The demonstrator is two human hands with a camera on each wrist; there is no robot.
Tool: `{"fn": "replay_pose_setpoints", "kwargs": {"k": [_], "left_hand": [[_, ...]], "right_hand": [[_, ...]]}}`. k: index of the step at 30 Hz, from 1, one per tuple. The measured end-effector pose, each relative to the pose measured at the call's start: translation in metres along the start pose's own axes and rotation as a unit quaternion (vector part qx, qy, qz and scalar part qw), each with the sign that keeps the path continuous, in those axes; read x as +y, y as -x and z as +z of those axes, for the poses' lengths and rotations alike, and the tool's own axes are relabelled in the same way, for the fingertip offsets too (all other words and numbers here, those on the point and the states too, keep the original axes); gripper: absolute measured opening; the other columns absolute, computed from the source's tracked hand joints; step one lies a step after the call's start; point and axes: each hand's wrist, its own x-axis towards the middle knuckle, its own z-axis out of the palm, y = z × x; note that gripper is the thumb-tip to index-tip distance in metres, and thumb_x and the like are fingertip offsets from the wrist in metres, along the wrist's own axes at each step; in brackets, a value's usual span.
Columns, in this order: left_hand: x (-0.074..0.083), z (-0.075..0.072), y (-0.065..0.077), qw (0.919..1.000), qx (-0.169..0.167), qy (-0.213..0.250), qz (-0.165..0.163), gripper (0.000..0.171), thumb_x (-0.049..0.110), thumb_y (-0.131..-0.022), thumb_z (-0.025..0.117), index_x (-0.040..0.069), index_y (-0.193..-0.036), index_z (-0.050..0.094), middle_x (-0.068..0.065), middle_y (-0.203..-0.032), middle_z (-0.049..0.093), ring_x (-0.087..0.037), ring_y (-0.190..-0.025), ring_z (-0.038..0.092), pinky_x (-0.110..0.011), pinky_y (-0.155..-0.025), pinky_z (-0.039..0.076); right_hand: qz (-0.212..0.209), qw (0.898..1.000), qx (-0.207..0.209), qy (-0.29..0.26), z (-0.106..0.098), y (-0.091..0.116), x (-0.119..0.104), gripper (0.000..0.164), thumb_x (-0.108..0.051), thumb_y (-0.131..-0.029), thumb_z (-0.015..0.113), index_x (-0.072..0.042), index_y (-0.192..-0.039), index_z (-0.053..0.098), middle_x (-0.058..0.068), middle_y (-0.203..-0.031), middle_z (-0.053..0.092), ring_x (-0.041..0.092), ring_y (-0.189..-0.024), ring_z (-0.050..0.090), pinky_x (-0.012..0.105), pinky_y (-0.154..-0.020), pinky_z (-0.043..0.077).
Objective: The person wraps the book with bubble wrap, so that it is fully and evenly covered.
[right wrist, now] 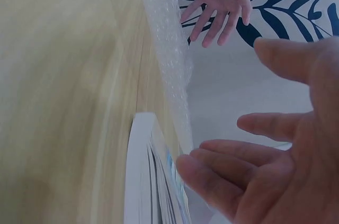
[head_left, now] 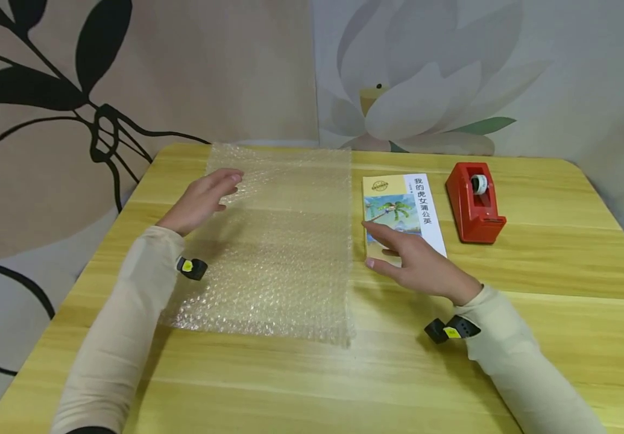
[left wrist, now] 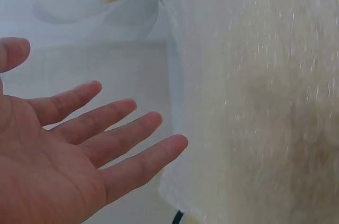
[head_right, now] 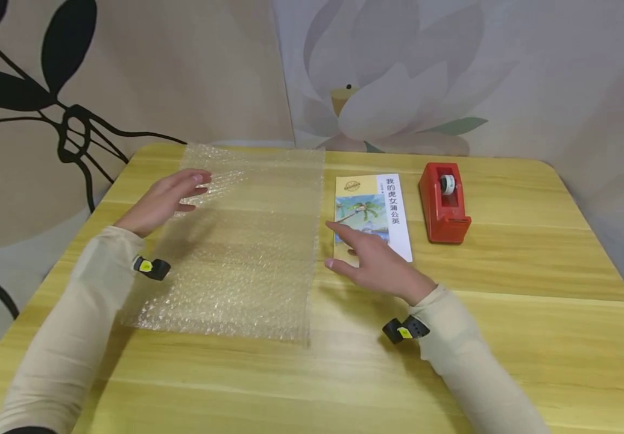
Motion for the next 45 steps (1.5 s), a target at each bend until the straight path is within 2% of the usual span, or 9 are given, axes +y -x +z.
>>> {"fn": "replay_pose_setpoints", "kwargs": {"k": [4,9,15,20,26,33,40,42,45], "left_hand": [[-0.006,-0.007,0.003,0.9998,0.015,-0.008,-0.006,0.063,0.051,-0.106,0.038,0.013,-0.155,0.035,-0.015,-0.16,0.037,-0.036,-0.147,0.038,-0.06,-0.114,0.04],[-0.014,-0.017,0.001,0.9981,0.041,-0.038,-0.026,0.06,0.045,-0.106,0.043,0.011,-0.155,0.035,-0.016,-0.158,0.041,-0.036,-0.143,0.044,-0.055,-0.111,0.045],[-0.023,-0.03,-0.006,0.9965,0.053,-0.034,-0.054,0.059,0.041,-0.107,0.042,0.009,-0.156,0.032,-0.017,-0.16,0.037,-0.037,-0.145,0.04,-0.054,-0.11,0.046],[-0.03,-0.035,-0.007,0.9961,0.048,-0.032,-0.066,0.062,0.043,-0.107,0.04,0.008,-0.157,0.03,-0.018,-0.161,0.034,-0.037,-0.146,0.037,-0.055,-0.11,0.046],[-0.033,-0.038,-0.01,0.9958,0.045,-0.039,-0.069,0.063,0.043,-0.107,0.039,0.006,-0.157,0.029,-0.02,-0.16,0.035,-0.039,-0.144,0.039,-0.055,-0.111,0.045],[-0.04,-0.041,-0.012,0.9918,0.048,-0.066,-0.098,0.064,0.049,-0.106,0.038,0.011,-0.158,0.03,-0.019,-0.161,0.035,-0.042,-0.121,0.055,-0.055,-0.107,0.045],[-0.042,-0.042,-0.015,0.9917,0.003,-0.045,-0.12,0.066,0.043,-0.108,0.036,-0.002,-0.155,0.03,-0.024,-0.162,0.029,-0.04,-0.146,0.034,-0.054,-0.114,0.042],[-0.043,-0.042,-0.016,0.9908,-0.004,-0.051,-0.125,0.068,0.044,-0.107,0.035,-0.004,-0.155,0.029,-0.025,-0.161,0.031,-0.038,-0.142,0.039,-0.049,-0.11,0.046],[-0.044,-0.043,-0.016,0.9896,-0.004,-0.066,-0.128,0.066,0.041,-0.107,0.037,-0.006,-0.154,0.032,-0.025,-0.157,0.036,-0.033,-0.128,0.049,-0.034,-0.096,0.052]], "right_hand": [[-0.009,1.0,-0.009,-0.012,0.005,0.003,-0.002,0.067,-0.027,-0.1,0.063,-0.004,-0.156,0.034,0.017,-0.159,0.041,0.035,-0.137,0.053,0.046,-0.106,0.051],[-0.018,0.999,-0.015,-0.022,0.008,0.004,-0.005,0.065,-0.024,-0.1,0.064,-0.002,-0.154,0.035,0.019,-0.157,0.044,0.035,-0.137,0.054,0.045,-0.104,0.053],[-0.031,0.999,-0.02,-0.036,0.009,0.002,-0.007,0.064,-0.023,-0.1,0.063,-0.003,-0.154,0.035,0.021,-0.152,0.049,0.036,-0.131,0.059,0.045,-0.102,0.054],[-0.039,0.998,-0.025,-0.04,0.012,0.002,-0.006,0.063,-0.025,-0.101,0.062,-0.004,-0.154,0.036,0.022,-0.148,0.054,0.037,-0.127,0.062,0.046,-0.102,0.054],[-0.031,0.997,-0.047,-0.044,0.012,0.002,-0.008,0.06,-0.026,-0.102,0.059,-0.004,-0.154,0.037,0.019,-0.143,0.059,0.033,-0.126,0.063,0.045,-0.104,0.053],[-0.032,0.995,-0.068,-0.064,0.014,0.002,-0.01,0.053,-0.021,-0.102,0.058,-0.002,-0.15,0.043,0.018,-0.138,0.064,0.03,-0.124,0.065,0.039,-0.101,0.055],[-0.051,0.995,-0.062,-0.059,0.018,0.001,-0.011,0.046,-0.017,-0.101,0.06,-0.002,-0.144,0.051,0.017,-0.13,0.069,0.028,-0.118,0.069,0.037,-0.097,0.057],[-0.054,0.996,-0.059,-0.049,0.019,0.001,-0.011,0.045,-0.018,-0.101,0.061,-0.003,-0.142,0.053,0.015,-0.13,0.069,0.027,-0.116,0.07,0.038,-0.097,0.057],[-0.058,0.996,-0.058,-0.037,0.021,0.0,-0.01,0.043,-0.019,-0.1,0.061,-0.004,-0.14,0.056,0.013,-0.13,0.07,0.024,-0.114,0.071,0.037,-0.095,0.058]]}}
